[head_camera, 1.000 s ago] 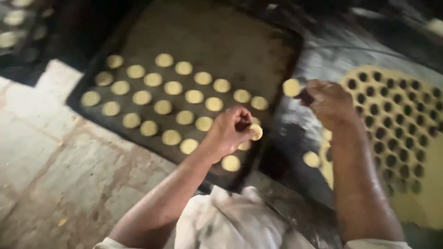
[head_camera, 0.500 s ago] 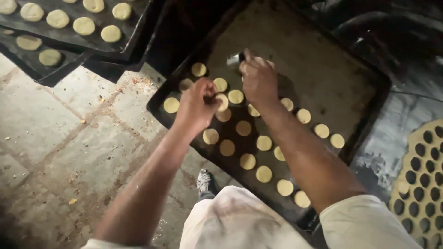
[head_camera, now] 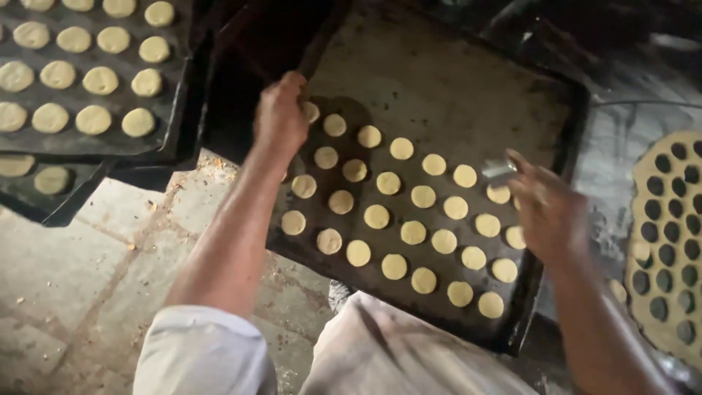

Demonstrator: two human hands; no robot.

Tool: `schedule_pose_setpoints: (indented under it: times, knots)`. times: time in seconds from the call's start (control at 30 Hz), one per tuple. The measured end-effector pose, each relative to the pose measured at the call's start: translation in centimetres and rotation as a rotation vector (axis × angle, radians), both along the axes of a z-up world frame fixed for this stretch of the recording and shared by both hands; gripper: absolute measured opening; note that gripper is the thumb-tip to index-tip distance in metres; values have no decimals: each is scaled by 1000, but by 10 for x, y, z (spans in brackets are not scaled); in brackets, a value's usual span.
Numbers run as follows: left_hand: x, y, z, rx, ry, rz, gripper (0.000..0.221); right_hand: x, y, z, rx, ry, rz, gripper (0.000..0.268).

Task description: Two people cut small circles from a sheet of dough using metal cutters and arrange the pieces in rows on a large baking tray.

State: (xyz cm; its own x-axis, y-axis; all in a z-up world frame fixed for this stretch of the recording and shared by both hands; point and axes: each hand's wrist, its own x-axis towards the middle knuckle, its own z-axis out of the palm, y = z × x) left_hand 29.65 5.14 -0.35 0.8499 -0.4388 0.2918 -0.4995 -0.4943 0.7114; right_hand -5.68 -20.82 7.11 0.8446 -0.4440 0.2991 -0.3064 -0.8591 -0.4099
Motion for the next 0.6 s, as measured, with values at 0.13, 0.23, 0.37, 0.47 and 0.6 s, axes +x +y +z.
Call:
schedule_pose_setpoints:
  times: [0.13, 0.23, 0.37, 0.47, 0.6]
  knots:
    - [-2, 11, 0, -49, -207, 84, 31, -131, -56, -51, -76, -10, -295, 29]
    - [-3, 16, 2, 63, -238, -101, 50, -240, -127, -111, 105, -98, -335, 24]
    - [-10, -1, 15, 313, -181, -147, 64, -308, -149, -118, -156, 8, -296, 25]
    - [-13, -9, 21, 582, -5, -50, 51, -325, -149, -104, 225, -187, -491, 26]
    - [-23, -14, 10, 524, -128, -21, 63, -391, -226, -171, -11, -65, -314, 24]
